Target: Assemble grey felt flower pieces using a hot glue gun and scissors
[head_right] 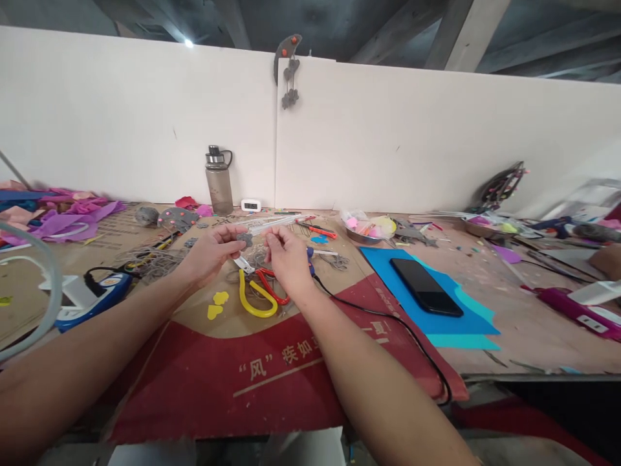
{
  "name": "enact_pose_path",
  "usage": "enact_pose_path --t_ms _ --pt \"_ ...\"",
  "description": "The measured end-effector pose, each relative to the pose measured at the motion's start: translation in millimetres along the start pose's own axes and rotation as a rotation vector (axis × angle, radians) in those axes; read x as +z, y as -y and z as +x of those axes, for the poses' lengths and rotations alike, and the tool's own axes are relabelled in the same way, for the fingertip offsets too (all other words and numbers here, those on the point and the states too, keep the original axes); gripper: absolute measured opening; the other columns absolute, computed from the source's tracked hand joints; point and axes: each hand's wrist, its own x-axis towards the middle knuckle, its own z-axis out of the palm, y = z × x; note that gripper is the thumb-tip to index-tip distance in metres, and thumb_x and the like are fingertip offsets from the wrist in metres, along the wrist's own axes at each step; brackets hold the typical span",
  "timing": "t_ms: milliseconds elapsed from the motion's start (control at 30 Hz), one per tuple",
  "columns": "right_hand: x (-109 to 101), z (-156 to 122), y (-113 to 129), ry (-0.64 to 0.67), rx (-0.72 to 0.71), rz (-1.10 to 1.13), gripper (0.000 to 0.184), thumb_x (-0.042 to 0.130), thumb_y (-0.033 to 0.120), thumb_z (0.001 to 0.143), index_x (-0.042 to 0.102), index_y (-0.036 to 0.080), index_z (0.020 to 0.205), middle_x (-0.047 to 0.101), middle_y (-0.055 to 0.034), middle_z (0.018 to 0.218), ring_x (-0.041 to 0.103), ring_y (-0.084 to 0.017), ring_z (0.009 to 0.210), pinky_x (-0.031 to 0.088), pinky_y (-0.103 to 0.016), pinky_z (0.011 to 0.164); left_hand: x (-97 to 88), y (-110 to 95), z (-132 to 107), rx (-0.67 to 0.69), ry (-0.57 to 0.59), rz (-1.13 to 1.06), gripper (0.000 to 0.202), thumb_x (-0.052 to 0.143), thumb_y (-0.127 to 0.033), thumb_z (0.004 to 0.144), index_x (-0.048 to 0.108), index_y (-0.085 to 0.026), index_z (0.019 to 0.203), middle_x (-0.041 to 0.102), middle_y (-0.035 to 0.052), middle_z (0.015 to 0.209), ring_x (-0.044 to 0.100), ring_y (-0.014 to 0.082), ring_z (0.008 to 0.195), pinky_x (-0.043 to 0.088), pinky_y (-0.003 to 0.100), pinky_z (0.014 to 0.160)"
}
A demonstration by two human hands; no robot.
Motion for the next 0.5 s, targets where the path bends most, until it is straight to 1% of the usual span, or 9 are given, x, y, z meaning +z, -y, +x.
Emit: enact_pose_path --t_ms 100,200,233,300,367,400,433,467,500 --pt "-1 1 -1 0.013 0.122 0.228 0.019 0.067 0.034 0.073 0.06 0.018 0.08 0.052 0.0054 0.066 0.047 -0.006 0.051 0.04 -0.023 0.051 -3.3 -2 2 -0.024 -0.036 0.029 0.03 0.074 -0.02 0.06 0.066 -0.014 0.088 0.057 -0.003 0.066 0.046 0.0063 0.054 0.036 0.022 0.053" --pt "-2 1 1 0.073 0.238 0.42 0.027 0.079 0.033 0.063 0.062 0.017 0.078 0.052 0.0051 0.064 0.046 -0.005 0.054 0.041 -0.02 0.051 -19.6 -5 8 -0.076 -0.093 0.152 0.028 0.072 -0.024 0.059 0.068 -0.015 0.085 0.061 -0.0002 0.07 0.049 0.0085 0.058 0.035 0.022 0.052" --pt "-3 0 3 0.097 0.267 0.455 0.029 0.081 0.032 0.061 0.063 0.016 0.077 0.052 0.0049 0.064 0.046 -0.005 0.055 0.042 -0.019 0.051 -27.9 -6 11 -0.086 -0.076 0.243 0.026 0.072 -0.025 0.059 0.069 -0.015 0.083 0.062 0.0004 0.07 0.048 0.0088 0.056 0.034 0.023 0.051" --pt "-3 -1 5 0.126 0.304 0.49 0.03 0.083 0.03 0.059 0.064 0.015 0.077 0.053 0.0047 0.063 0.046 -0.005 0.056 0.043 -0.018 0.051 -45.2 -7 16 -0.121 0.016 0.493 0.023 0.071 -0.025 0.057 0.071 -0.016 0.079 0.061 0.0003 0.063 0.047 0.0101 0.053 0.033 0.024 0.05" --pt "-3 -2 6 0.138 0.316 0.486 0.031 0.083 0.03 0.059 0.065 0.015 0.079 0.053 0.0046 0.063 0.045 -0.005 0.055 0.043 -0.018 0.05 -58.1 -9 19 -0.154 0.141 0.738 0.016 0.072 -0.025 0.056 0.073 -0.017 0.07 0.062 0.0021 0.06 0.053 0.0153 0.058 0.037 0.027 0.055" --pt "-2 -2 6 0.142 0.316 0.477 0.032 0.083 0.03 0.06 0.065 0.015 0.081 0.054 0.0045 0.063 0.045 -0.005 0.055 0.043 -0.018 0.05 -61.0 -11 19 -0.131 0.127 0.839 0.015 0.073 -0.025 0.056 0.073 -0.017 0.068 0.064 0.0038 0.064 0.057 0.0186 0.064 0.04 0.029 0.06" --pt "-2 -3 6 0.145 0.313 0.464 0.033 0.083 0.03 0.06 0.065 0.015 0.082 0.055 0.0045 0.064 0.046 -0.005 0.054 0.043 -0.018 0.05 -61.1 -13 18 -0.065 0.072 0.928 0.016 0.074 -0.026 0.054 0.074 -0.017 0.068 0.066 0.0058 0.069 0.059 0.0221 0.072 0.042 0.031 0.066" --pt "-1 -4 6 0.146 0.307 0.449 0.034 0.082 0.031 0.06 0.064 0.016 0.084 0.056 0.0045 0.064 0.046 -0.005 0.054 0.044 -0.019 0.05 -58.5 -16 17 0.025 -0.009 0.983 0.019 0.076 -0.028 0.054 0.075 -0.018 0.07 0.068 0.0077 0.077 0.06 0.0252 0.082 0.043 0.032 0.073" --pt "0 -4 6 0.145 0.302 0.432 0.035 0.082 0.031 0.061 0.063 0.016 0.086 0.057 0.0046 0.065 0.047 -0.005 0.053 0.044 -0.019 0.05 -53.5 -19 15 0.13 -0.081 0.994 0.025 0.077 -0.033 0.056 0.076 -0.019 0.077 0.069 0.0092 0.088 0.059 0.0274 0.093 0.043 0.033 0.08"
